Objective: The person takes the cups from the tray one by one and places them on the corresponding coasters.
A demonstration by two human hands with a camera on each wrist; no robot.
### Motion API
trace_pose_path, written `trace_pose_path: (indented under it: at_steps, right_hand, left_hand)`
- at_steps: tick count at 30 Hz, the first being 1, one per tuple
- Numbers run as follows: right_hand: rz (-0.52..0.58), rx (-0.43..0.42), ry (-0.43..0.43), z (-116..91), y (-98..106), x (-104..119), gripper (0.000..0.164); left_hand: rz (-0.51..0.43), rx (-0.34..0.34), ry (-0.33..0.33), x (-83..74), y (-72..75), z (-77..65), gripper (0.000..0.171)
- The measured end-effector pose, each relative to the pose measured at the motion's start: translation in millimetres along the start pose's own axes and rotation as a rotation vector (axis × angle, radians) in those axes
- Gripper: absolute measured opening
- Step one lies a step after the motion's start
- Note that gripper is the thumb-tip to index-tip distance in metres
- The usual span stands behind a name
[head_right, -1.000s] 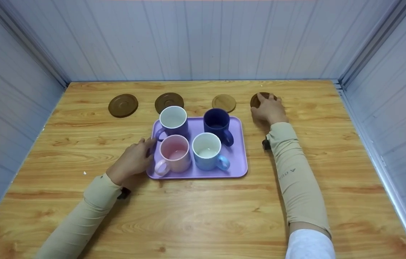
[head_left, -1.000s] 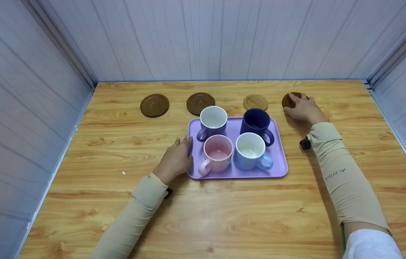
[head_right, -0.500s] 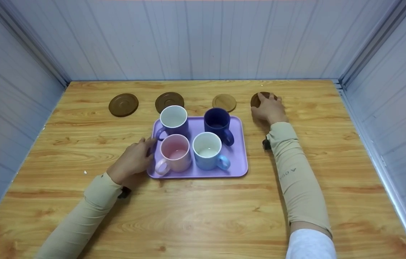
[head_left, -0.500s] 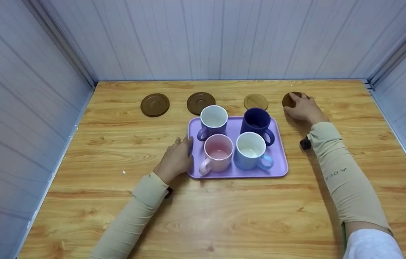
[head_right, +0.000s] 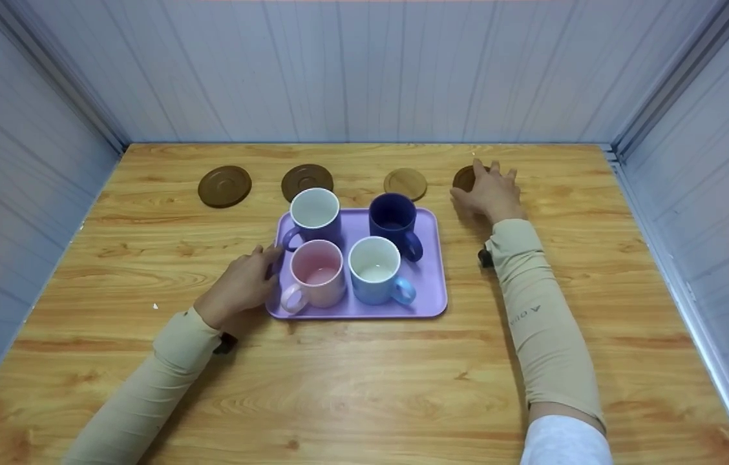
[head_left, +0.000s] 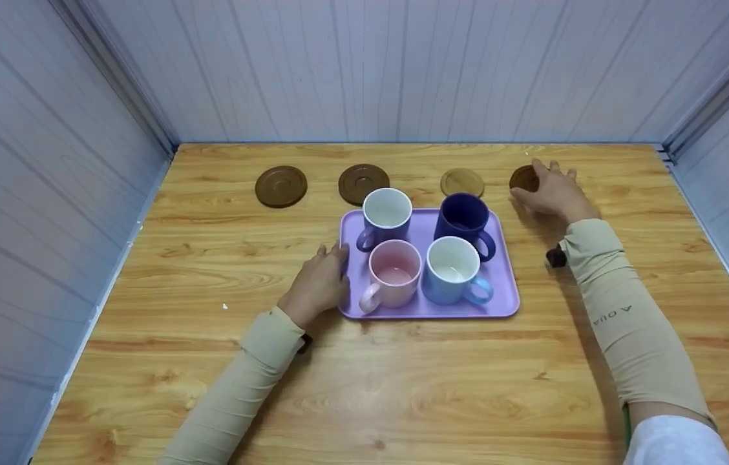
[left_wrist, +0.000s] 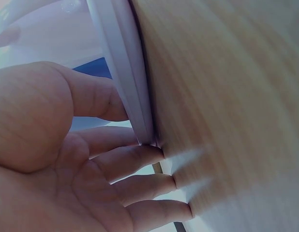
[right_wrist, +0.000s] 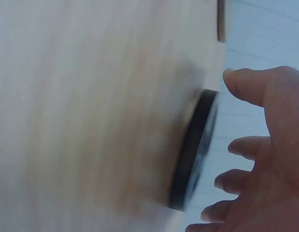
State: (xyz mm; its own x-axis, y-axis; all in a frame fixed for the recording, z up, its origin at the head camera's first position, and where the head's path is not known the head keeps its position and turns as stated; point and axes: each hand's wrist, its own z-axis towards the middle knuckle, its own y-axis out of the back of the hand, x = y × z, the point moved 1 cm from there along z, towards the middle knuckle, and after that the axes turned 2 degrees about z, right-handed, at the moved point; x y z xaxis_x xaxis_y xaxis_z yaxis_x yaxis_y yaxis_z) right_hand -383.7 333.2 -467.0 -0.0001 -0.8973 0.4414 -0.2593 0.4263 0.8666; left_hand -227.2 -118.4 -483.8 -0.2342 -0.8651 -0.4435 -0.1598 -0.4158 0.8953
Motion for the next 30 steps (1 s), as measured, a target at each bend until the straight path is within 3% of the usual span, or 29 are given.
trace_pose_path:
  at_steps: [14, 24, 30]
  right_hand:
    - [-0.003, -0.125, 0.046, -56.8, 17.1, 26.5, 0.092]
    - [-0.027, -0.219, 0.149, -109.4, 6.7, 56.3, 0.083]
    - [-0.063, -0.212, 0.183, -131.9, -9.0, 60.1, 0.077]
  left_hand:
    - [-0.015, 0.029, 0.029, 0.9, -1.5, 2.3, 0.057]
    - [0.016, 0.025, 0.016, 0.8, 1.2, 2.3, 0.056]
    - [0.016, 0.029, 0.015, -0.5, 0.0, 1.5, 0.055]
